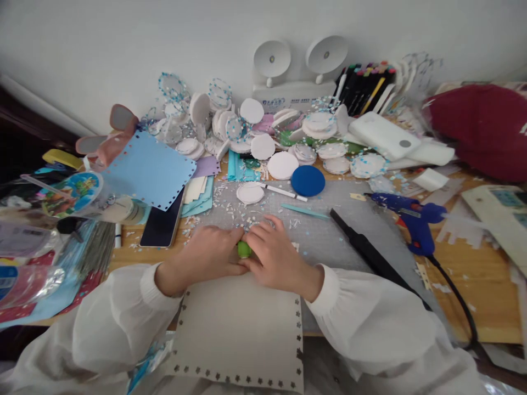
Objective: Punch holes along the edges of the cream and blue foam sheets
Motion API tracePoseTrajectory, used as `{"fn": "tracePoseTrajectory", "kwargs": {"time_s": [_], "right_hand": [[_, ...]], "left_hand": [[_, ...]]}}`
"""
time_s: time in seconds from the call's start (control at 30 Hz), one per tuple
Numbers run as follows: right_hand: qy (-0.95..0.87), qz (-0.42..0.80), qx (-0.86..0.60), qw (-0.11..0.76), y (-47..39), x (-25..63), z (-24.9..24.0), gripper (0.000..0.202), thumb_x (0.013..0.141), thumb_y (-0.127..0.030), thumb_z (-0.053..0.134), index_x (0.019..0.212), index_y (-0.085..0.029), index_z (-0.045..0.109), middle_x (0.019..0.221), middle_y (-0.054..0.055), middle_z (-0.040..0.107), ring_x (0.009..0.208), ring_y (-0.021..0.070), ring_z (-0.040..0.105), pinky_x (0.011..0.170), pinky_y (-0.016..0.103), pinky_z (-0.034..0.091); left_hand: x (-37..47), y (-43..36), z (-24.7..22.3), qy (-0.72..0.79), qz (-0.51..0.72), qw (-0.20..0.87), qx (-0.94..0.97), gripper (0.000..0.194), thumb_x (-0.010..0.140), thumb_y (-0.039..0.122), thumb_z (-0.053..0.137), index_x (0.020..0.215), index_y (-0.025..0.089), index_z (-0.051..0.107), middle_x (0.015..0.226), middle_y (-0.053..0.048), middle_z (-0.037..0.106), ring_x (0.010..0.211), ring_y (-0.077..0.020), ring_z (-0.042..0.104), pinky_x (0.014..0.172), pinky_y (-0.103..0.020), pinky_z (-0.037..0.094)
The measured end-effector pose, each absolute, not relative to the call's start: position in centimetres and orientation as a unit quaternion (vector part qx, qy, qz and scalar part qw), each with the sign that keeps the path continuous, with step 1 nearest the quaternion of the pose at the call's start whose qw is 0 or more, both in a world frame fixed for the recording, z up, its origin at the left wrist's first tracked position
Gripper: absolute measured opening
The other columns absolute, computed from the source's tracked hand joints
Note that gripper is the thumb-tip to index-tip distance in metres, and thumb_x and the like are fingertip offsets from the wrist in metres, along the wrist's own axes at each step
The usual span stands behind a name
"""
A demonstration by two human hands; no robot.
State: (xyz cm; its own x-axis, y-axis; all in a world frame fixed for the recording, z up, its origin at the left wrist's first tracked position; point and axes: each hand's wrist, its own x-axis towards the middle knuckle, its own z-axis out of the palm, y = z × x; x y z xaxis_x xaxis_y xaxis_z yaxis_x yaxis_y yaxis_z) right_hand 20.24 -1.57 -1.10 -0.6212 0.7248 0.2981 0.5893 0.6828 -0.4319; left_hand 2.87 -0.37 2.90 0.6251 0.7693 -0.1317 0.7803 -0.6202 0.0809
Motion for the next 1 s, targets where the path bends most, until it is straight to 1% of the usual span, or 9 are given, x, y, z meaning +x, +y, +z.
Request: {"fn": "tracePoseTrajectory", "kwargs": {"time_s": [0.17,0.27,0.33,0.47,0.57,0.73,0.87,1.0], "right_hand": [[-0.879,0.175,-0.367,0.25,-1.3,20.9,-1.0,0.021,0.081,-0.029,0.062,0.098,-0.019,0.053,0.091,0.007,0.059,0.09,0.0247,0.052,0.099,0.05,0.029],[-0.876,0.191,-0.361,0.258,-1.1,21.3,-1.1,0.025,0.082,-0.03,0.063,0.102,-0.018,0.053,0.094,0.008,0.059,0.093,0.0248,0.052,0.098,0.05,0.03],[-0.876,0.2,-0.358,0.255,-1.0,21.4,-1.1,0.026,0.083,-0.03,0.063,0.103,-0.018,0.053,0.093,0.008,0.058,0.094,0.0247,0.052,0.097,0.049,0.032],[-0.873,0.222,-0.356,0.248,-0.9,21.5,-1.0,0.028,0.083,-0.03,0.064,0.105,-0.017,0.053,0.095,0.008,0.059,0.095,0.0249,0.053,0.094,0.047,0.034],[-0.869,0.239,-0.357,0.246,-0.8,21.6,-0.8,0.027,0.083,-0.03,0.065,0.104,-0.018,0.054,0.096,0.008,0.06,0.095,0.0249,0.053,0.091,0.045,0.036],[-0.865,0.275,-0.347,0.237,-0.9,21.7,-0.5,0.027,0.082,-0.027,0.066,0.104,-0.019,0.053,0.098,0.008,0.06,0.096,0.0249,0.053,0.088,0.042,0.038],[-0.868,0.265,-0.343,0.243,-1.0,21.5,-0.6,0.022,0.082,-0.025,0.065,0.1,-0.018,0.053,0.092,0.006,0.06,0.091,0.0237,0.053,0.087,0.043,0.037],[-0.87,0.241,-0.344,0.259,-1.2,21.4,-0.8,0.019,0.083,-0.023,0.061,0.098,-0.017,0.052,0.086,0.005,0.059,0.087,0.0225,0.054,0.097,0.048,0.032]], "left_hand": [[2.2,-0.1,2.5,0.425,-0.053,0.052,0.902,0.055,0.077,0.068,0.052,0.097,0.017,0.055,0.068,-0.007,0.068,0.062,-0.0301,0.067,0.051,-0.03,0.042],[1.6,0.1,2.2,0.428,-0.05,0.037,0.902,0.06,0.077,0.072,0.047,0.098,0.017,0.056,0.065,-0.007,0.067,0.061,-0.0289,0.067,0.05,-0.028,0.039],[1.3,0.3,2.0,0.423,-0.038,0.03,0.905,0.057,0.079,0.07,0.047,0.096,0.017,0.058,0.065,-0.007,0.067,0.06,-0.0272,0.066,0.051,-0.028,0.037],[0.9,0.7,1.9,0.37,-0.014,0.054,0.927,0.039,0.083,0.055,0.055,0.079,0.017,0.061,0.066,-0.005,0.068,0.058,-0.0202,0.063,0.052,-0.027,0.034],[0.7,1.0,2.0,0.331,0.011,0.059,0.942,0.031,0.083,0.048,0.06,0.075,0.018,0.061,0.068,-0.001,0.068,0.056,-0.0157,0.06,0.053,-0.026,0.032],[0.5,1.1,1.9,0.308,0.047,0.05,0.949,0.031,0.085,0.047,0.059,0.075,0.018,0.06,0.066,0.001,0.067,0.056,-0.0129,0.058,0.055,-0.027,0.03],[0.3,1.1,1.6,0.289,0.075,0.044,0.953,0.031,0.086,0.048,0.057,0.075,0.018,0.06,0.064,0.002,0.065,0.055,-0.0123,0.056,0.056,-0.028,0.03],[0.2,1.3,1.3,0.263,0.106,0.032,0.958,0.031,0.088,0.046,0.055,0.074,0.018,0.058,0.063,0.003,0.064,0.054,-0.0122,0.054,0.057,-0.029,0.03]]}}
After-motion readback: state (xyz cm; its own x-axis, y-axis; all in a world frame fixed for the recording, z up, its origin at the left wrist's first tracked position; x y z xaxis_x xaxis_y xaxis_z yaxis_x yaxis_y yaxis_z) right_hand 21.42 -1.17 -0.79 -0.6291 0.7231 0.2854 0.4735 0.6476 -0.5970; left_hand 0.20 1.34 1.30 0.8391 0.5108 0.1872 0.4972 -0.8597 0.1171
